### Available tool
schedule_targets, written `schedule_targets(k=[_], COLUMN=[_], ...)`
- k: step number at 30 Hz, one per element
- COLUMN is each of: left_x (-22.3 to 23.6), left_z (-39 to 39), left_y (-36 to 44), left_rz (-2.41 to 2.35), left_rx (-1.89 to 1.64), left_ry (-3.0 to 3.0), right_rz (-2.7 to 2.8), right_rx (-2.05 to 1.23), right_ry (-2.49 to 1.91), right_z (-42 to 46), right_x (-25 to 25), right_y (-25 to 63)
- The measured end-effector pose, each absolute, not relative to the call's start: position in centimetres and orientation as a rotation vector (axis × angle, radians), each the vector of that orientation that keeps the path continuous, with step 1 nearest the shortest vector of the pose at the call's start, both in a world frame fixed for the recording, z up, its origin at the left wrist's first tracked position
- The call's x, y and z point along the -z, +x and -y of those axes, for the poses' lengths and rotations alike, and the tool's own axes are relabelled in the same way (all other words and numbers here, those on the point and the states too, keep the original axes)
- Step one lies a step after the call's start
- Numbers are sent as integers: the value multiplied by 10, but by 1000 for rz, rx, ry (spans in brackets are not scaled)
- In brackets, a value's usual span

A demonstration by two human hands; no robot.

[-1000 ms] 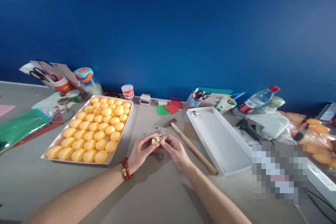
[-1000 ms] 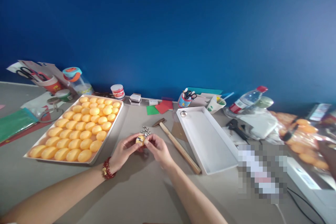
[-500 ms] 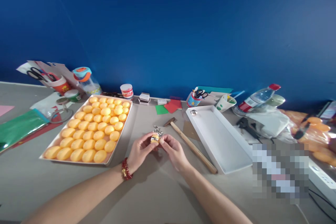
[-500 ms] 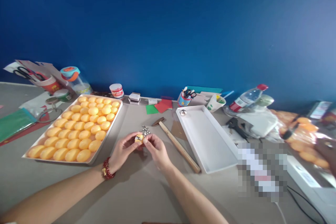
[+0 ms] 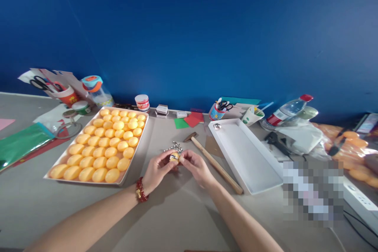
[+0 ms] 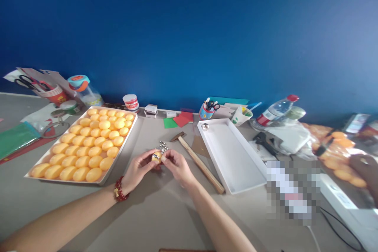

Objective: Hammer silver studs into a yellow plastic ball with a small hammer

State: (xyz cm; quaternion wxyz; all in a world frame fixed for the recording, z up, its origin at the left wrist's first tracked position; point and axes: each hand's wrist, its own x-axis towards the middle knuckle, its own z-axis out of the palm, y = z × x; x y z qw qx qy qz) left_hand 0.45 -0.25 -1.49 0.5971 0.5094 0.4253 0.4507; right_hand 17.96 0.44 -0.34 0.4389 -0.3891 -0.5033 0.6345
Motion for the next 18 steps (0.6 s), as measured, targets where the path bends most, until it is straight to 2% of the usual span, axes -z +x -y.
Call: schedule_targets(k=[12, 18], left_x=[21, 14], left_z=[2, 3], left_y=[5, 5], left_rz=[-1059, -1042], left_rx=[-1141, -1077], left_ry=[1272, 1213], right_rz=[895, 1107], right_rx=[-1594, -1603], right_ry=[-985, -959], right_z=[8, 0], right_x=[15, 11], right_y=[158, 172])
